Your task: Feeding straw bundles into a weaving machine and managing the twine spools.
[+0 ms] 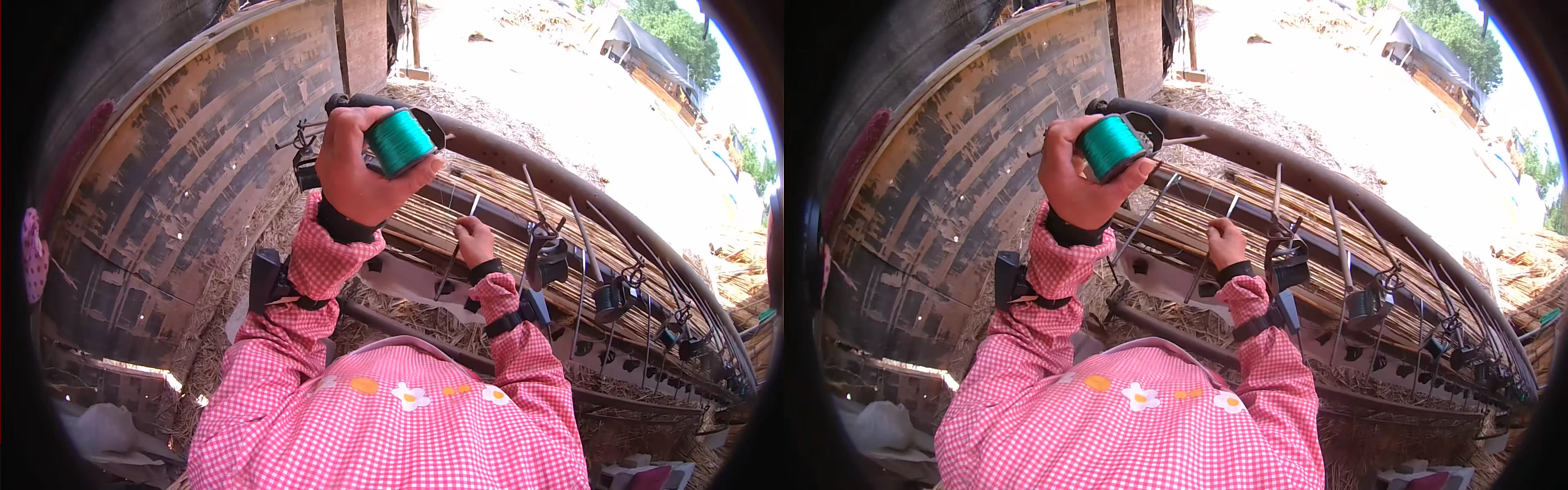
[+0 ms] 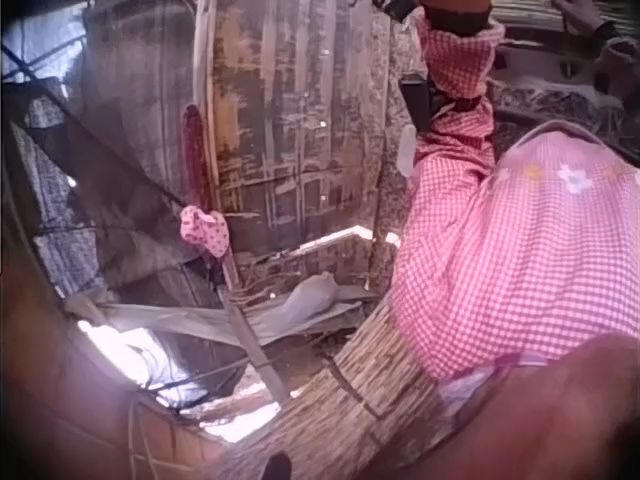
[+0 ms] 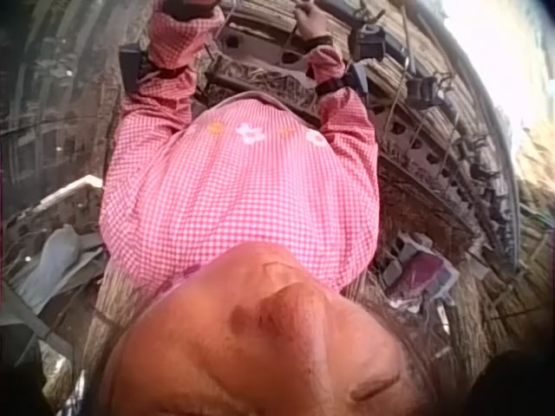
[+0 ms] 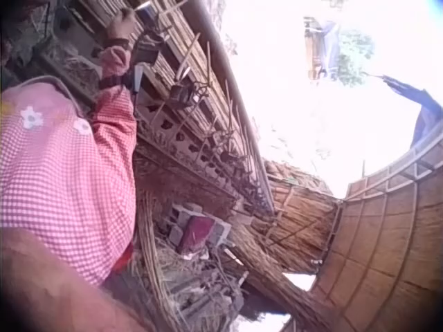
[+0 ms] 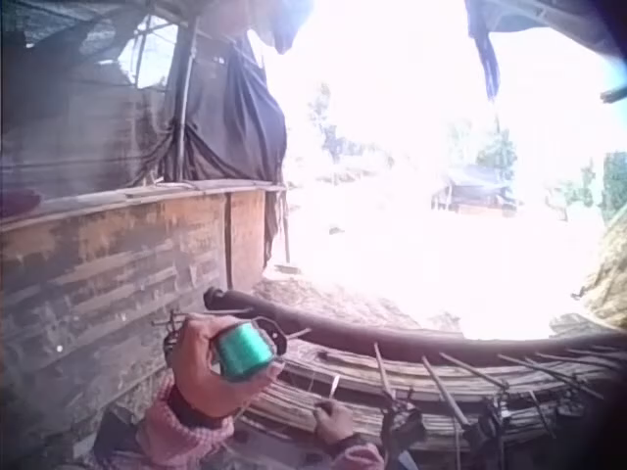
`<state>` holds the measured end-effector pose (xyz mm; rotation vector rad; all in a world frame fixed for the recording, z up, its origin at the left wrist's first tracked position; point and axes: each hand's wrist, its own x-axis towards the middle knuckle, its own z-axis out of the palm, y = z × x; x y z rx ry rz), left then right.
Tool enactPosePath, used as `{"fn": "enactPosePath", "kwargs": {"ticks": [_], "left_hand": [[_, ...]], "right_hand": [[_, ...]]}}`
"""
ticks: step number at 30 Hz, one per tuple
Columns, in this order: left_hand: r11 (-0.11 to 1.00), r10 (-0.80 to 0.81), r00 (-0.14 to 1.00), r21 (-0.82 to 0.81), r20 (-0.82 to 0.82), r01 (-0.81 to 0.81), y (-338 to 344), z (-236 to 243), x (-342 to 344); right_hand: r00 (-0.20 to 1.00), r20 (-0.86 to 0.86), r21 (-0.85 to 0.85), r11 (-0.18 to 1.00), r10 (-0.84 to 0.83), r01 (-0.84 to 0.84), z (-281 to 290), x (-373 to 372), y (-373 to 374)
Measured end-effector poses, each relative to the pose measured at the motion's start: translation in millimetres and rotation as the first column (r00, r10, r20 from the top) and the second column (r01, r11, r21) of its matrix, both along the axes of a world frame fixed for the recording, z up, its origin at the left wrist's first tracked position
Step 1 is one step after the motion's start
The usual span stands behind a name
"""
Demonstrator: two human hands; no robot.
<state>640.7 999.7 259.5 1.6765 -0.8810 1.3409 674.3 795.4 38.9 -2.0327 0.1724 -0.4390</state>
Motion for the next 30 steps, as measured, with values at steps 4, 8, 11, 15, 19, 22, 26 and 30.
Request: {"fn": "enactPosePath", "kwargs": {"ticks": [4,8,11,15,19,22,26,30], "left_hand": [[0.976,-0.077,0.981,0.187,-0.18,0.111,11,-25,-26],[0.837,-0.539,0.498,-0.365,-0.679,0.408,4,-85,-19],[0.496,-0.823,-0.029,-0.743,-0.567,0.45,-11,-112,0],[0.38,-0.873,-0.098,-0.792,-0.478,0.478,-25,-142,-10],[0.276,-0.605,-0.44,-0.693,-0.664,0.666,-45,-145,-21],[0.276,-0.518,-0.392,-0.582,-0.76,0.765,-51,-135,-22],[0.257,-0.7,-0.073,-0.347,-0.71,0.902,-100,-116,-42],[0.095,-0.862,-0.234,-0.595,-0.45,0.798,-140,-102,-71]], "right_hand": [[0.961,-0.074,0.281,0.918,-0.268,0.278,-35,12,-52],[0.781,-0.421,0.072,0.841,-0.461,0.536,-53,20,-99],[0.857,-0.42,0.257,0.867,-0.298,0.427,-73,28,-104],[0.802,-0.529,0.549,0.832,0.278,0.074,-31,-7,-51],[0.779,-0.303,0.319,0.829,0.549,-0.46,-53,-75,-35],[0.887,0.002,0.0,0.887,0.462,-0.462,24,-119,22],[0.565,-0.298,0.548,0.623,0.769,-0.559,-6,-125,-17],[0.795,0.339,0.524,0.601,0.503,-0.604,26,-151,-12]]}}
